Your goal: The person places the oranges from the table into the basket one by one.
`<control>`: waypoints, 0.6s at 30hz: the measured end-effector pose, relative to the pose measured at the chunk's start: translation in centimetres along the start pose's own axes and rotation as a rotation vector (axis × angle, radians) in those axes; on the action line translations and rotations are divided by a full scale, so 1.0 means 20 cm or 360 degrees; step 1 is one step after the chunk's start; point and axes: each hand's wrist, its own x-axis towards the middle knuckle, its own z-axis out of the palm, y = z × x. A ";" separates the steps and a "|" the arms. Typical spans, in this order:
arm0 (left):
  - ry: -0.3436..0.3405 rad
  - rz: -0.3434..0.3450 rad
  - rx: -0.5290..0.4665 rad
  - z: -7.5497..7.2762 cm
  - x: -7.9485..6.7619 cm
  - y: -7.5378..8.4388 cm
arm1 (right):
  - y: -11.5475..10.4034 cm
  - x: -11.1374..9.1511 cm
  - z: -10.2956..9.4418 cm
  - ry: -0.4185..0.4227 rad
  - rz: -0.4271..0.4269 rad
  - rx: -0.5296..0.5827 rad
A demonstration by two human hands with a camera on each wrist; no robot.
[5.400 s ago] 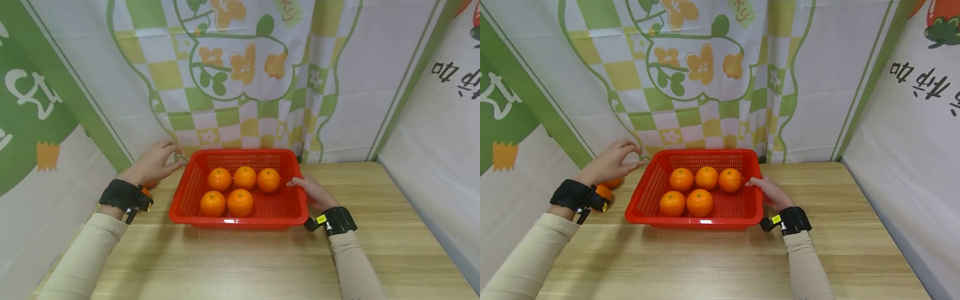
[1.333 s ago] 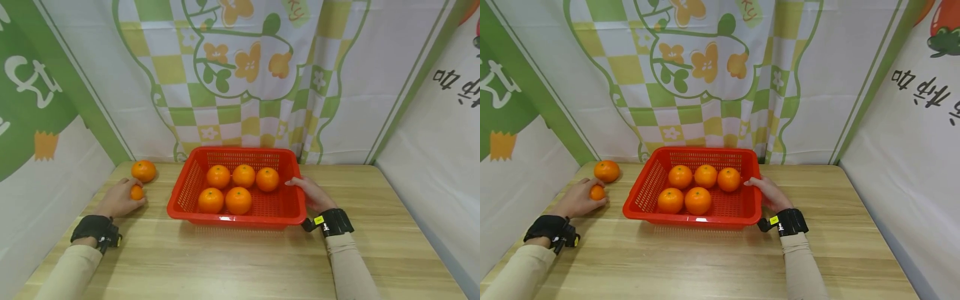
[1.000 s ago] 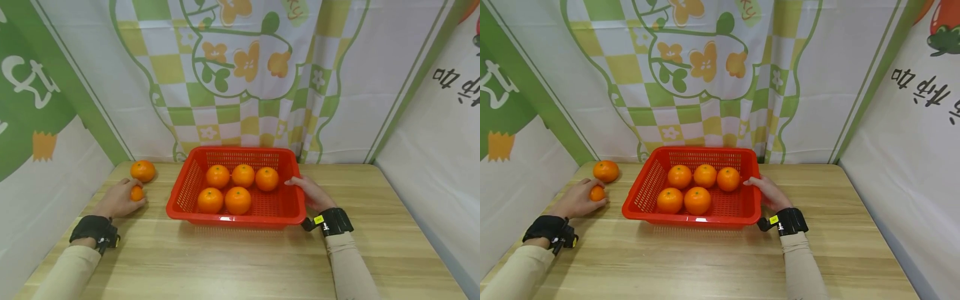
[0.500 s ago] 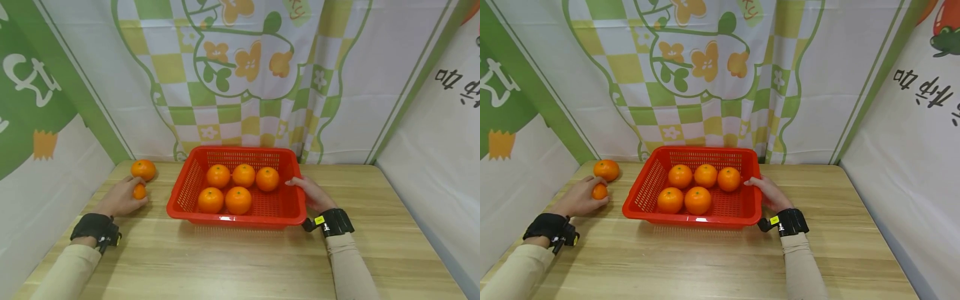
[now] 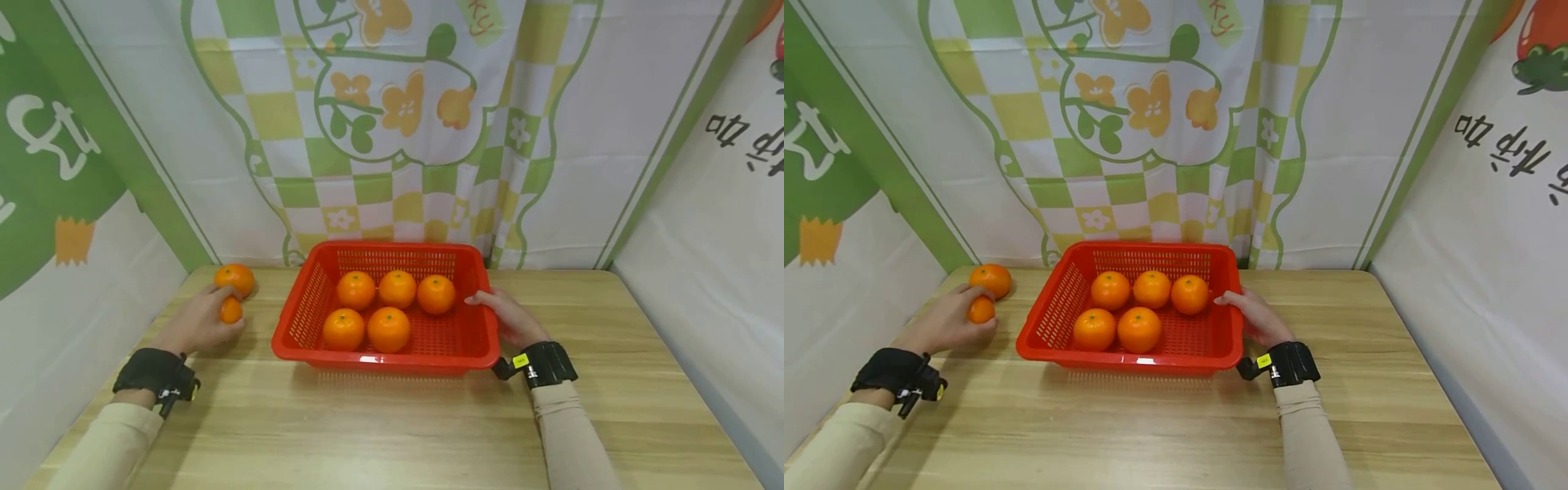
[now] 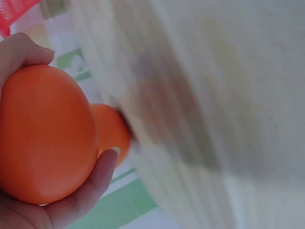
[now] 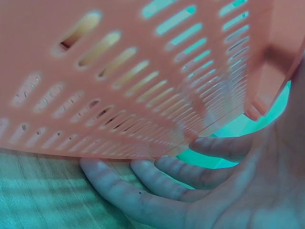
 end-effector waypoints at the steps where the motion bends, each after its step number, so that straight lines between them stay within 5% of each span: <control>1: 0.0012 0.0007 -0.0009 -0.01 0.01 0.01 | 0.00 0.00 0.00 0.0002 0.0000 -0.0003; 11: 0.0051 0.0028 -0.0050 -0.09 0.08 0.13 | 0.00 0.00 0.00 0.0015 -0.0008 0.0018; 18: 0.0112 0.0189 -0.0067 -0.12 0.09 0.20 | -0.01 -0.01 0.01 -0.0012 -0.0005 0.0020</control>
